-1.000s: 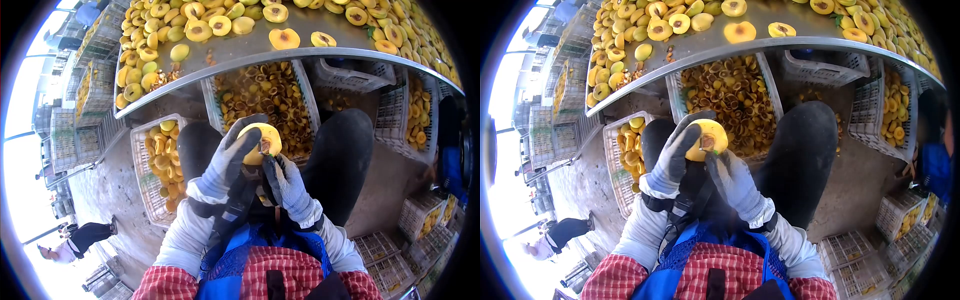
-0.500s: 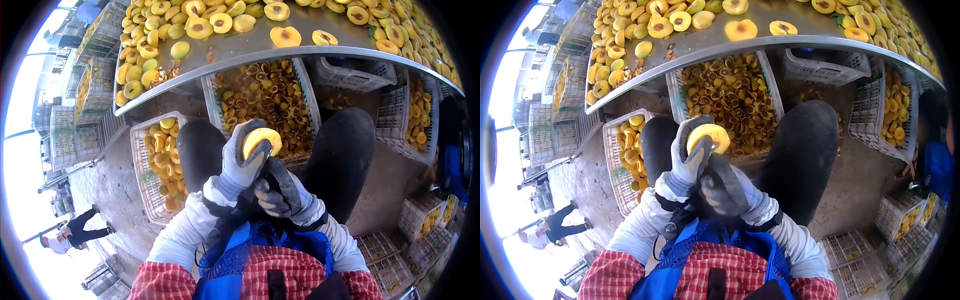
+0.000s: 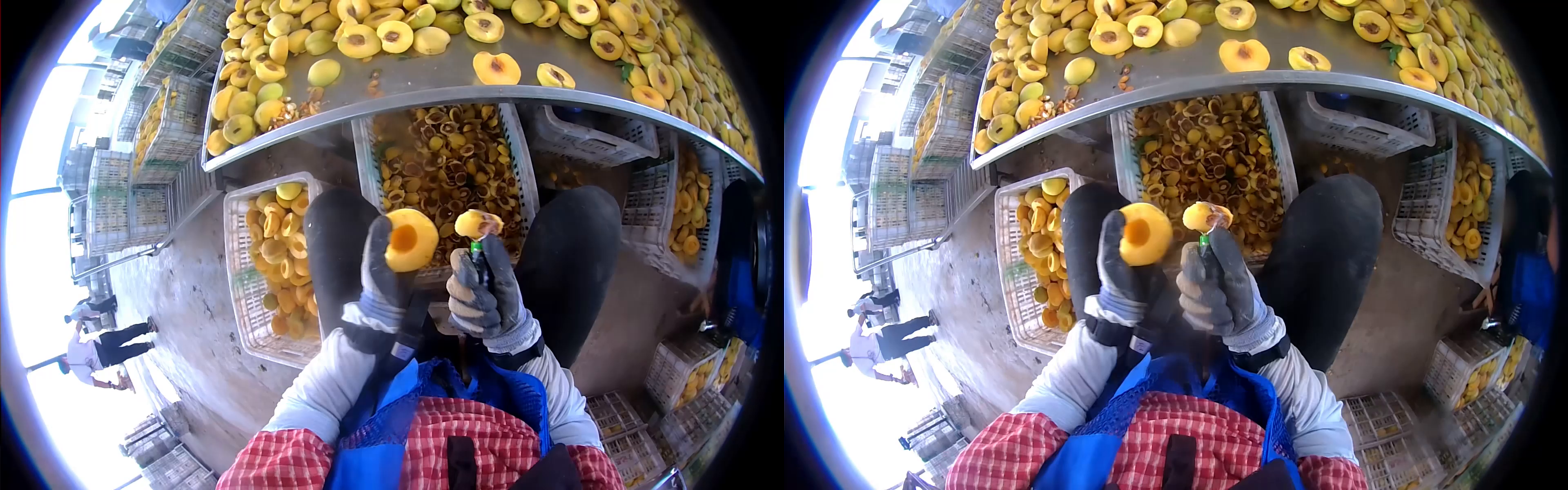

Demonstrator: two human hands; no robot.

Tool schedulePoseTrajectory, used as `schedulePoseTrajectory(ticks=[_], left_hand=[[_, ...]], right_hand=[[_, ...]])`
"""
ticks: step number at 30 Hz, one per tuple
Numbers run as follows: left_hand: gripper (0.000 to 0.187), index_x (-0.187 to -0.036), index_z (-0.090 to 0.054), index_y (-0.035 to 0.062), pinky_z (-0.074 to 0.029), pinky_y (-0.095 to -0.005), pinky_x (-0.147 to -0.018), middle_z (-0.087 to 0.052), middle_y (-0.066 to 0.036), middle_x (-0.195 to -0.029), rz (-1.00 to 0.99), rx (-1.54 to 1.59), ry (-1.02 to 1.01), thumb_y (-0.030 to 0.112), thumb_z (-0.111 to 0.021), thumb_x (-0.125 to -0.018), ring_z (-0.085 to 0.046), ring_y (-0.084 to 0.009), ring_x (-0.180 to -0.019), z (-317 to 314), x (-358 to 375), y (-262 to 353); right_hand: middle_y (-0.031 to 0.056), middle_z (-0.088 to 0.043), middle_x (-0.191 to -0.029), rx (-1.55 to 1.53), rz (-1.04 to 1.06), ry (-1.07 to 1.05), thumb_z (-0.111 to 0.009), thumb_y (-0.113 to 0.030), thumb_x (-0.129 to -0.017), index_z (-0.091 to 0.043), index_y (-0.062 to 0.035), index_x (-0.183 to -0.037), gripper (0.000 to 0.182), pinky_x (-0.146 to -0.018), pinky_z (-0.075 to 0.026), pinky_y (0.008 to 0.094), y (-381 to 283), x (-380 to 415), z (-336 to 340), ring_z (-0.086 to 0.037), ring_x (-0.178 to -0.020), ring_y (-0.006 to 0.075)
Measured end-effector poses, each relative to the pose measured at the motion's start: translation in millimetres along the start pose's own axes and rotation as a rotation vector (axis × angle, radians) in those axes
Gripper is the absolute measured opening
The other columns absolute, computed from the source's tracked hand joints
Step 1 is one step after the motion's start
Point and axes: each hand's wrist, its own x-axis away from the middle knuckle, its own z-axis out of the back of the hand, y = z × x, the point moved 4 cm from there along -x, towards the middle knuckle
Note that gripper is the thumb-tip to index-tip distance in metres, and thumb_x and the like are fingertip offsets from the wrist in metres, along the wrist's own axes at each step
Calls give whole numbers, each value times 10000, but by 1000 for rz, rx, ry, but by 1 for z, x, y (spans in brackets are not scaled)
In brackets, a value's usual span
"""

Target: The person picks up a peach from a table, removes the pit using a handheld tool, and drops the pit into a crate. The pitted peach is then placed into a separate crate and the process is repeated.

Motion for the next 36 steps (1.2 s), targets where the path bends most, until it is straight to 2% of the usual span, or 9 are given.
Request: schedulePoseTrajectory(ticks=[1, 5, 8, 13, 21, 25, 28, 33, 36], left_hand=[[374, -1185, -523, 22, -510, -332, -872, -603, -121, -1049, -520, -707, -47, 264, -573, -904, -595, -240, -993, 3, 12, 30], [449, -1200, -528, 19, -499, -328, -882, -574, -130, -1129, -268, -297, 128, 256, -671, -846, -588, -247, -1014, 112, -15, 95], [455, -1199, -548, 64, -508, -294, -733, -612, -166, -1057, -116, -1955, 289, 276, -679, -818, -627, -258, -890, 177, -33, 125], [307, -1009, -645, 54, -494, -348, -703, -657, -134, -937, -475, -1170, -81, 278, -689, -804, -644, -269, -772, 40, -120, 142], [826, -1064, -583, -40, -479, -382, -839, -643, -207, -1028, -201, -2218, -257, 695, -629, -690, -616, -312, -998, -21, -363, 115], [574, -1095, -579, 5, -485, -264, -598, -649, -69, -895, -82, -1500, -601, 463, -701, -771, -608, -138, -691, -33, -349, 121], [399, -1146, -522, 14, -478, -283, -658, -613, -60, -884, 75, -898, -434, 184, -632, -802, -585, -152, -762, -62, -245, 131], [467, -1205, -496, -16, -438, -264, -865, -584, -107, -1035, 230, -155, -559, 150, -551, -772, -565, -154, -941, -68, -94, 72], [437, -1177, -521, -12, -440, -261, -852, -588, -103, -1049, 220, -123, -329, 212, -552, -803, -570, -158, -942, -53, -70, 66]], right_hand=[[-19, -383, -513, -5, -62, 104, -374, -591, -928, -525, -109, -806, 519, -292, -212, 201, 3, -2, 9, -272, -331, 65], [-14, -393, -493, 161, -142, 92, -387, -535, -949, -547, -73, -825, 504, -287, -272, 196, 13, -4, -3, -322, -334, 69], [-16, -398, -495, 190, -122, 126, -390, -534, -948, -547, -76, -817, 502, -296, -274, 194, 13, -5, -10, -321, -332, 68], [-18, -398, -496, 288, -99, 288, -396, -522, -951, -554, -73, -817, 495, -306, -279, 189, 6, -16, -9, -319, -333, 72], [-2, -412, -485, 330, 62, 419, -392, -494, -963, -545, -61, -841, 475, -283, -254, 223, -26, -17, 3, -328, -310, 99], [16, -452, -500, 223, 67, 394, -389, -444, -978, -542, -48, -886, 435, -289, -285, 228, -33, -19, 9, -355, -311, 110], [13, -448, -488, 263, 93, 123, -378, -416, -986, -540, -41, -914, 415, -303, -296, 224, -41, -23, -18, -360, -319, 106], [38, -584, -815, 320, -1, 39, -436, -360, -976, -538, -39, -1042, 344, -400, -378, 191, -39, -37, -19, -510, -485, 84], [29, -583, -787, 372, 261, 494, -489, -282, -966, -549, -33, -1017, 261, -503, -407, 188, -41, -40, -9, -552, -609, 83]])
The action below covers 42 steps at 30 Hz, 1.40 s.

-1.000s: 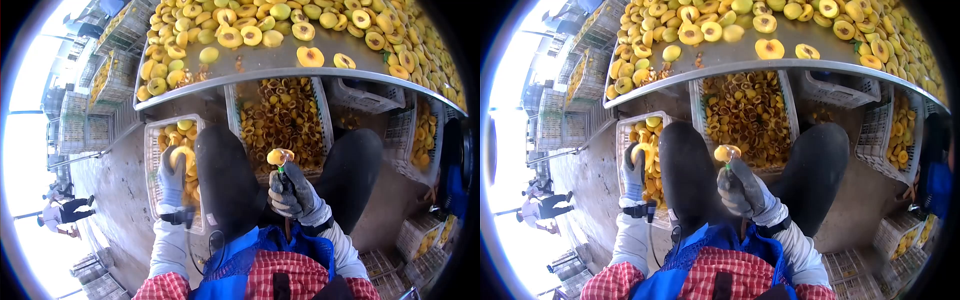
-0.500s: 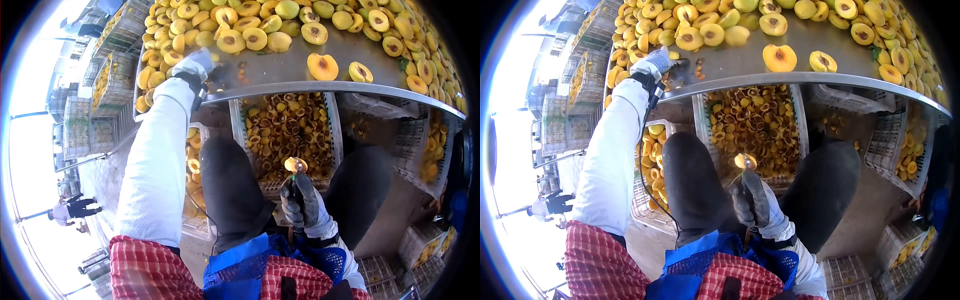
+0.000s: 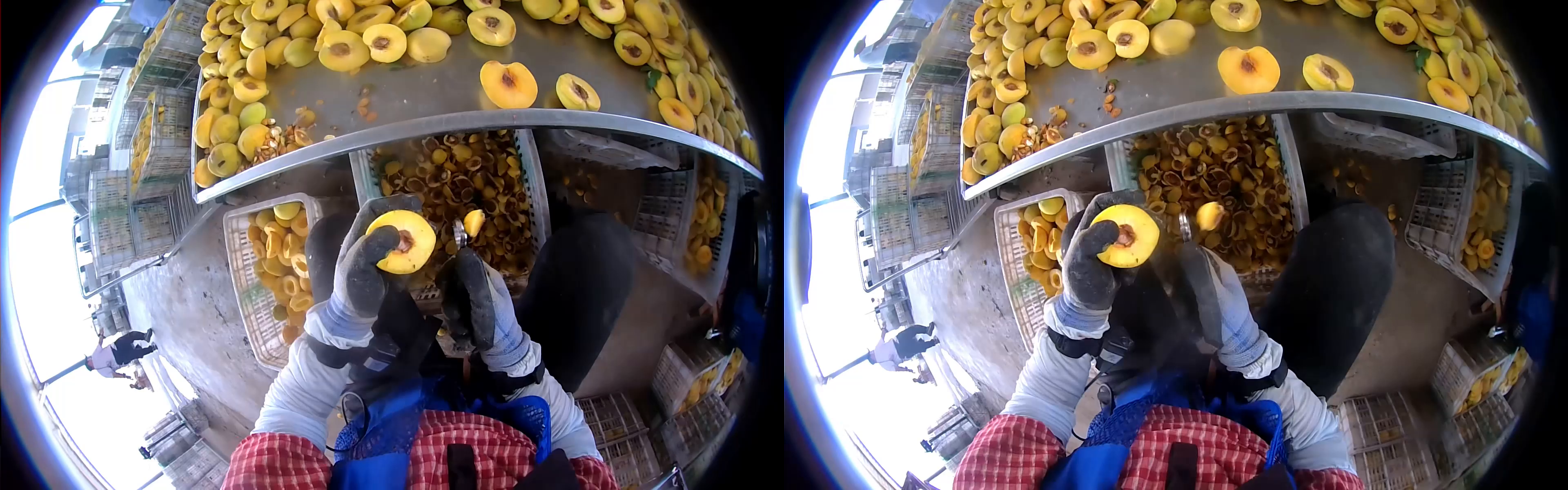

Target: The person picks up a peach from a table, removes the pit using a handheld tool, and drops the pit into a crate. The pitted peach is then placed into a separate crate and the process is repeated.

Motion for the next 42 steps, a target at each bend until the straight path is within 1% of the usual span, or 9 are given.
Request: schedulePoseTrajectory(ticks=[5, 6, 9, 14, 22, 27, 33, 37, 42], left_hand=[[305, -1124, -560, -4, -448, -258, -831, -602, -75, -1030, -167, -248, 171, 239, -492, -952, -556, -125, -933, -11, 26, -8], [315, -1127, -555, -13, -443, -258, -835, -595, -88, -1052, -150, -232, 198, 243, -507, -949, -550, -129, -945, -14, 32, -8], [314, -1136, -545, -26, -440, -271, -852, -590, -100, -1079, -406, -494, 210, 225, -503, -951, -552, -146, -960, -18, 45, -7], [312, -1158, -527, -41, -436, -292, -882, -584, -117, -1114, -606, -546, 243, 193, -494, -954, -552, -161, -985, -23, 61, -13], [292, -1142, -530, -23, -457, -266, -831, -588, -90, -1066, -375, -242, 212, 199, -517, -955, -553, -129, -933, -24, 66, -32], [278, -1091, -561, -18, -453, -251, -806, -602, -70, -1007, -326, -244, 164, 218, -534, -946, -554, -116, -903, -32, 66, -30], [320, -1060, -589, -30, -464, -254, -803, -628, -82, -996, -194, -167, -90, 263, -533, -944, -585, -124, -879, -41, 62, -23], [399, -1072, -588, -33, -479, -274, -797, -630, -94, -992, -87, -79, -248, 335, -493, -953, -603, -150, -852, -37, 56, -26], [428, -1093, -580, -14, -486, -288, -772, -621, -96, -931, 142, 461, 51, 364, -422, -968, -600, -180, -839, -19, 57, -65]], right_hand=[[108, -600, -808, 874, 538, -67, -501, -150, -933, -527, 22, -1022, 196, -661, -456, 281, 12, 14, -24, -610, -748, 215], [169, -591, -803, 1195, 942, 5, -481, -115, -906, -505, 43, -1024, 199, -641, -457, 355, 10, 26, -31, -610, -731, 320], [188, -576, -767, 976, 551, 17, -483, -103, -892, -500, 37, -1006, 181, -605, -445, 365, 19, 28, -24, -604, -697, 342], [172, -568, -742, 1178, 959, 50, -459, -114, -915, -498, 34, -989, 170, -587, -435, 362, 23, 47, -31, -590, -655, 306], [186, -604, -875, 709, 609, -78, -462, -116, -933, -509, 71, -1113, 263, -679, -461, 333, 45, 40, -1, -584, -726, 248], [147, -592, -896, 1057, 925, -96, -458, -77, -925, -516, 58, -1107, 234, -681, -460, 328, 45, 48, 1, -577, -777, 201], [75, -567, -845, 687, 304, -178, -511, -179, -940, -543, 0, -1084, 232, -619, -458, 294, 41, 69, -6, -556, -719, 188], [23, -506, -674, -450, -420, -648, -466, -432, -956, -534, -71, -976, 368, -429, -390, 242, 52, 68, -17, -481, -487, 136], [1, -437, -584, -485, -385, -787, -358, -585, -935, -527, -92, -887, 523, -356, -313, 219, 47, 65, -25, -366, -390, 90]])
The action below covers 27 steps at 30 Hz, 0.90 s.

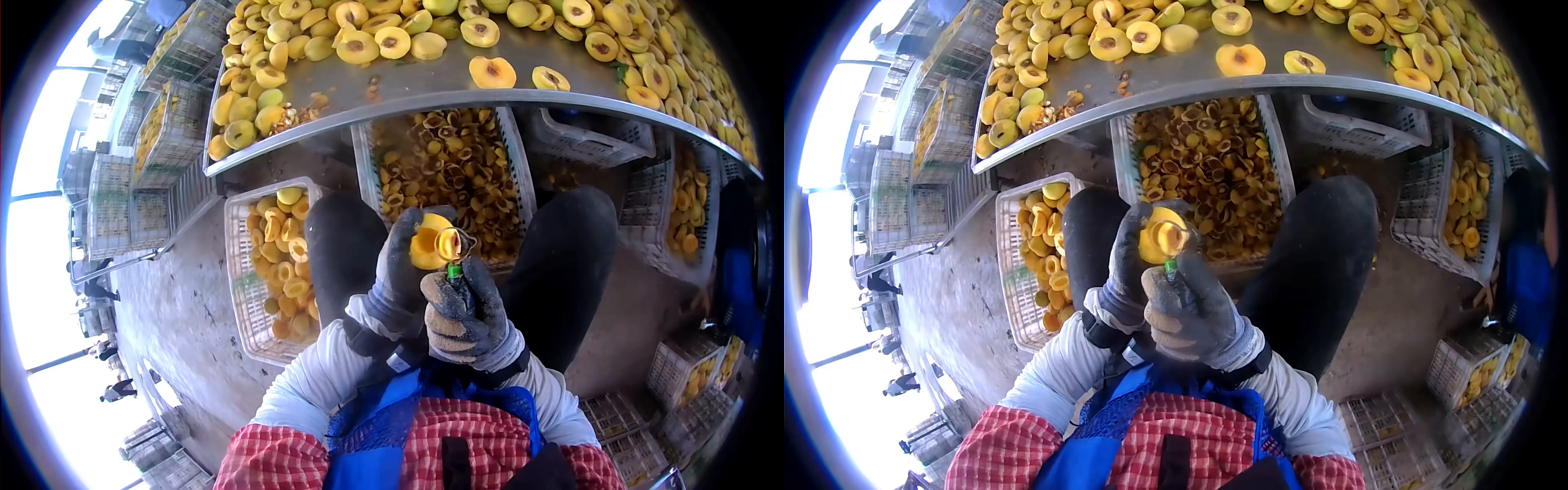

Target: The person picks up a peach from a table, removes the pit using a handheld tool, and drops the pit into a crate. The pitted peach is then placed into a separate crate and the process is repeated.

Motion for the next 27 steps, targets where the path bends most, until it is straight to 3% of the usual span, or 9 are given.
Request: schedulePoseTrajectory(ticks=[1, 5, 7, 11, 13, 14, 19, 20, 27], left_hand=[[421, -1095, -579, -10, -487, -290, -769, -619, -96, -925, -70, 69, 97, 358, -419, -969, -600, -183, -841, 10, -2, 1], [341, -1114, -572, -27, -489, -330, -819, -622, -147, -1057, -785, -1022, 334, 229, -596, -891, -611, -246, -937, 92, 30, 124], [357, -1127, -598, 63, -502, -339, -778, -646, -139, -1021, -432, -2177, 662, 283, -644, -850, -630, -305, -917, 116, 38, 169], [335, -1073, -628, 63, -492, -333, -699, -663, -108, -897, -736, -1822, 442, 257, -691, -807, -636, -237, -763, 37, -11, 197], [238, -1002, -644, 0, -484, -261, -695, -675, -112, -833, -622, -1748, 298, 179, -654, -845, -615, -111, -737, -1, -77, 204], [357, -1028, -653, 70, -483, -344, -741, -676, -127, -898, -620, -1789, 283, 362, -653, -822, -650, -257, -825, -6, -122, 213], [626, -1253, -496, 110, -478, -344, -847, -673, -118, -986, -354, -1872, 266, 446, -678, -758, -623, -271, -988, -18, -278, 234], [566, -1223, -509, 124, -479, -340, -842, -658, -108, -1038, -560, -2083, 224, 360, -715, -751, -636, -266, -948, -17, -294, 226], [460, -1100, -441, 2, -515, -201, -496, -563, -103, -973, -455, -1076, -29, 31, -721, -736, -611, -105, -719, -45, -192, 175]], right_hand=[[1, -432, -583, -20, -2, 42, -350, -576, -941, -530, -92, -895, 518, -358, -311, 218, -3, 1, 5, -358, -389, 90], [-9, -403, -565, -16, 48, 191, -322, -541, -964, -555, -99, -898, 504, -343, -280, 215, -24, 5, 32, -322, -388, 84], [-14, -392, -555, 20, 88, 233, -324, -535, -966, -565, -99, -889, 504, -330, -263, 215, -31, 6, 34, -314, -386, 80], [-16, -392, -541, 181, 90, 545, -403, -525, -949, -538, -87, -829, 473, -308, -251, 206, -38, -2, 37, -325, -379, 83], [-3, -440, -562, 226, 90, 534, -419, -510, -949, -518, -87, -837, 449, -302, -278, 211, -42, -3, 44, -378, -375, 93], [-2, -447, -563, 261, 108, 567, -415, -500, -954, -517, -84, -846, 443, -302, -285, 213, -45, -3, 45, -390, -374, 96], [19, -457, -557, 243, 259, 832, -426, -526, -940, -544, -94, -843, 458, -325, -289, 228, -62, 5, 48, -360, -357, 104], [21, -465, -559, 289, 270, 820, -427, -525, -940, -541, -95, -850, 454, -325, -292, 230, -67, 4, 47, -372, -358, 111], [2, -487, -562, 671, 485, 792, -494, -412, -947, -524, -82, -892, 337, -349, -303, 218, -93, -6, 22, -414, -389, 92]])
